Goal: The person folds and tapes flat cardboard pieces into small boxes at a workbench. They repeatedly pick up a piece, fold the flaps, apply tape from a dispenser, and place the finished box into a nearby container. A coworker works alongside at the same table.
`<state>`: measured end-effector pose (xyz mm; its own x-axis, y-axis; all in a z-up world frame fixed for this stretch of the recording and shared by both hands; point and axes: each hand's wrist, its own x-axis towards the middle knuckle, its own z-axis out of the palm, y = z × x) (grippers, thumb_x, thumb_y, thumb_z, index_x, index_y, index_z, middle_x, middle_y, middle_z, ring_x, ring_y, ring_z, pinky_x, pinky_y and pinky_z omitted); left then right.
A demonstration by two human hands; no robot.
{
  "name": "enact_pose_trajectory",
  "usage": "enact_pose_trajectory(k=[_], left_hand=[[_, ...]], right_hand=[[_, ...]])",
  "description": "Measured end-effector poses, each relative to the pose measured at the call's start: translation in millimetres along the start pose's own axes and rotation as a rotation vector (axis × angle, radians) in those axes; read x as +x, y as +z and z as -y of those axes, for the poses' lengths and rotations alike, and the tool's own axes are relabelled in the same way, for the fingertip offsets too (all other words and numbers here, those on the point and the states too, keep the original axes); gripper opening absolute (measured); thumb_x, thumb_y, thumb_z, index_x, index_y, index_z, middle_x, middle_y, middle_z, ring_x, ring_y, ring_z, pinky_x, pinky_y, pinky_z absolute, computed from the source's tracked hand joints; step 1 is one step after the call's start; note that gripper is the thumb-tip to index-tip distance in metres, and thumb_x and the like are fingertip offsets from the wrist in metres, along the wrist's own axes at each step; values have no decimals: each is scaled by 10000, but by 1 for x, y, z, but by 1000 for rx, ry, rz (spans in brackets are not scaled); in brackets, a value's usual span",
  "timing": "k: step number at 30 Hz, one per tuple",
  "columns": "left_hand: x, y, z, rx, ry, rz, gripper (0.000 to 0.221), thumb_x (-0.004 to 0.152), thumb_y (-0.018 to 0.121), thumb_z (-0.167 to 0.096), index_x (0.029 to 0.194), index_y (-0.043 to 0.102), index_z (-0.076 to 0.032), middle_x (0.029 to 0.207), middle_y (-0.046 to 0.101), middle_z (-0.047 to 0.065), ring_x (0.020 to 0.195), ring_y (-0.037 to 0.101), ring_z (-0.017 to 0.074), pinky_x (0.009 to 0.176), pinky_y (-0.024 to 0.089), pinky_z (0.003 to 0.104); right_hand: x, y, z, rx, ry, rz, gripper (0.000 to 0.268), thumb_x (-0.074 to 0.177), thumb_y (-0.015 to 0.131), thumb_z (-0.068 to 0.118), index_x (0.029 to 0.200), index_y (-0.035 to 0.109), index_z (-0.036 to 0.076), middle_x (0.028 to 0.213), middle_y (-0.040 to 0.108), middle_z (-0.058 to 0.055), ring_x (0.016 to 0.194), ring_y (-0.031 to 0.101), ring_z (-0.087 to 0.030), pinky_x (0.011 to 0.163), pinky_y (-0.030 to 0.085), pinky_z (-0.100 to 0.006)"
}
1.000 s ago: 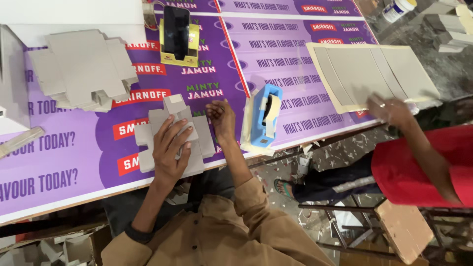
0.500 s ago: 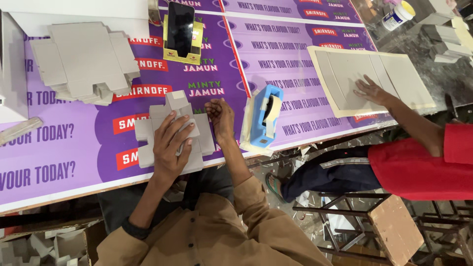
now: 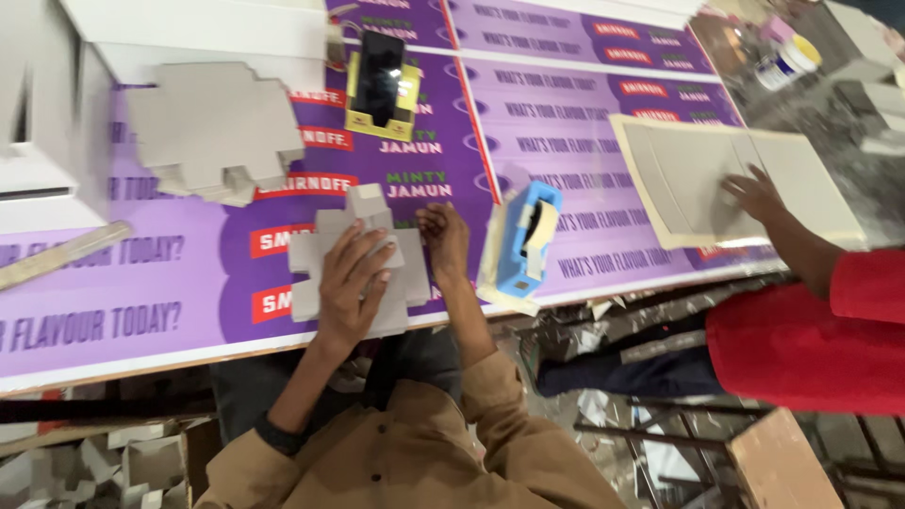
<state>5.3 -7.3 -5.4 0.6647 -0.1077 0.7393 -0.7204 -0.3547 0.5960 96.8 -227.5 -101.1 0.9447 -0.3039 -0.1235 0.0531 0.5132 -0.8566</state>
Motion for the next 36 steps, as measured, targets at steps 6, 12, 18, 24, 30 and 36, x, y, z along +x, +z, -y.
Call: enact_pose_trajectory(k=[6,12,18,24,30,36], left_hand=[[-7,7,5,7,-4,27,287,975,670,-83,1259,697,-56,1401,628,98,1445,476,355,1156,442,473],[-27,20,3,10,-28,50,285,972,714,-127,1248,698,-59,1398,632,90,1444,474,343,1155,465,455],[-15,9,4,58,-43,77,287,959,725,-144,1236,715,-69,1399,637,83,1445,477,335,1170,456,465],[-12,-6,-8,87,4,77,295,992,705,-148,1272,685,-58,1425,619,102,1458,471,358,1190,460,482],[0,-8,-14,86,22,51,317,940,803,-154,1226,707,-60,1377,657,93,1429,511,356,1188,485,489],[1,-1,-10,100,24,54,297,940,821,-91,1216,721,-49,1366,666,93,1437,516,363,1184,494,486]], right_hand=[[-71,13,33,-385,-396,149,301,1071,553,278,1167,647,9,1093,711,-120,1004,674,-188,924,535,-318],[-138,-4,80,-797,-714,78,209,999,666,70,1199,695,15,1150,739,-128,1026,680,-190,918,551,-335],[-153,-38,111,-789,-981,-367,239,1004,676,107,1230,668,29,1191,706,-109,1046,680,-195,917,571,-343],[-147,-85,121,-685,-470,-395,467,1056,499,384,1288,654,10,1272,655,-150,1154,614,-242,954,524,-404],[-137,-107,116,-683,-298,-357,553,1031,480,476,1288,678,28,1330,649,-172,1238,578,-293,1012,505,-449],[-114,-118,114,-658,-353,-383,269,952,709,289,985,745,24,1308,646,-171,1270,570,-336,1040,459,-462]])
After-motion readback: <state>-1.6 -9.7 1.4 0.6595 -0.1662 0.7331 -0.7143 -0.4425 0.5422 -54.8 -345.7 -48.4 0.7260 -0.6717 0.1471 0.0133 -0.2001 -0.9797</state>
